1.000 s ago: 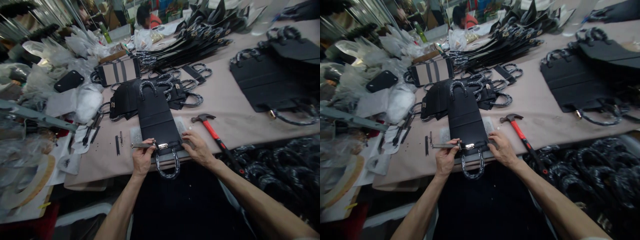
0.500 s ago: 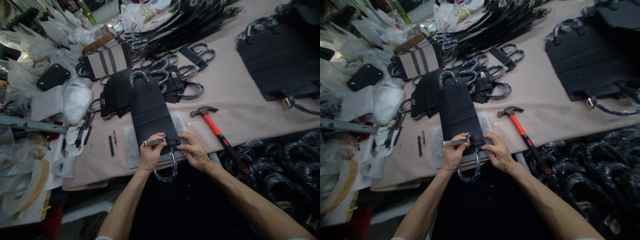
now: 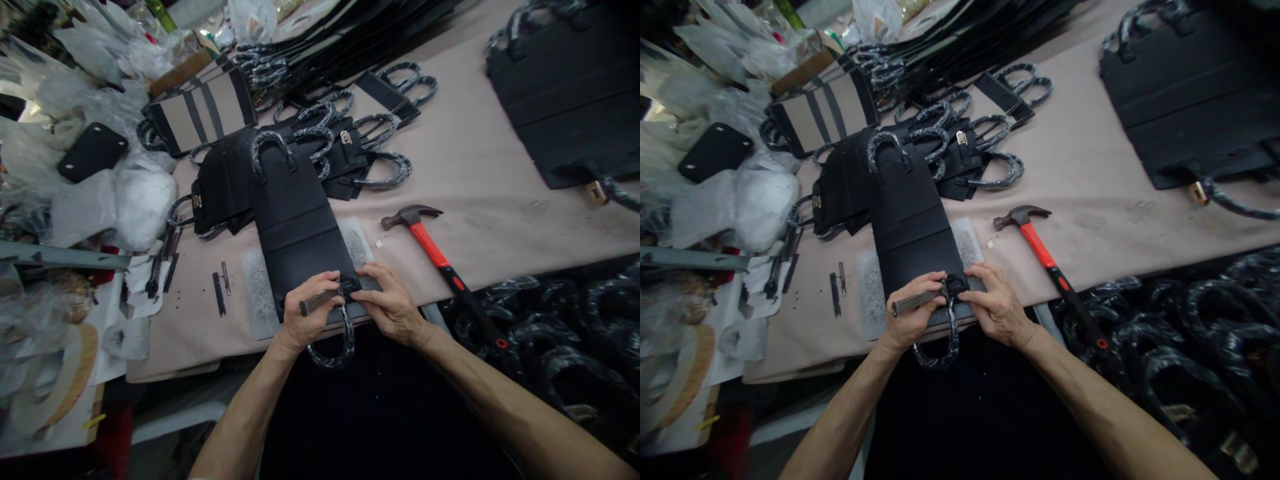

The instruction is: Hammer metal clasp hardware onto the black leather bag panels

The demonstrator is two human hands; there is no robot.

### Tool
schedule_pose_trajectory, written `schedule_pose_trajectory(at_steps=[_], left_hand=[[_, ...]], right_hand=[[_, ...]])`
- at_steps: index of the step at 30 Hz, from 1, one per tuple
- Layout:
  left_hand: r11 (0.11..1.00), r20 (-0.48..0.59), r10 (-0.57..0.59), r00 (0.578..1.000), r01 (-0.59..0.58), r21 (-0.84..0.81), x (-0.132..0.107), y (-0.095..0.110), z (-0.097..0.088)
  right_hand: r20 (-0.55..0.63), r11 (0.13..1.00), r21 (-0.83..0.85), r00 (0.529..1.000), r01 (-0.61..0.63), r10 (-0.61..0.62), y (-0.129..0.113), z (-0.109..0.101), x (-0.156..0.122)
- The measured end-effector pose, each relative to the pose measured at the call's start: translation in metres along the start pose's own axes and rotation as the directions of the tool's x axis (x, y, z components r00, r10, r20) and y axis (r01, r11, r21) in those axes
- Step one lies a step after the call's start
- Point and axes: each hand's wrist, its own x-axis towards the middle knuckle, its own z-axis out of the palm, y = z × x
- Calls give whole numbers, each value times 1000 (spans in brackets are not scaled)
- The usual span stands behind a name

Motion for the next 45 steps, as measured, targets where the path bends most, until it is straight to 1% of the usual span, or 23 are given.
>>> schedule_pose_trajectory(at_steps=[3,10,14,17,27,32,38,43,45], left_hand=[[1000,-1,18,1000,-18,19,1,1,0],[998,6,15,1000,-15,57,0,2,0],[992,16,75,997,-76,105,2,2,3],[987,-8,101,995,-99,128,1,2,5],[969,-75,107,991,-88,231,-8,3,9],[965,-46,81,996,-66,256,-7,4,8],[971,-15,37,999,-32,237,-2,2,8],[961,-4,69,998,-66,270,-3,3,9],[958,-15,63,998,-56,280,-4,4,10]], right_hand=[[10,1000,6,1000,-7,7,1,0,-1],[-6,1000,9,1000,-7,7,0,0,-1],[-5,1000,7,1000,-12,12,-1,0,0],[-17,1000,5,1000,-15,15,-1,0,0],[-11,999,21,999,-38,38,1,2,-2],[-15,1000,14,1000,-18,18,1,3,-2],[-24,1000,5,999,-22,22,1,3,-2],[-40,999,16,999,-33,34,-2,1,1],[-39,999,22,999,-37,37,-2,2,0]])
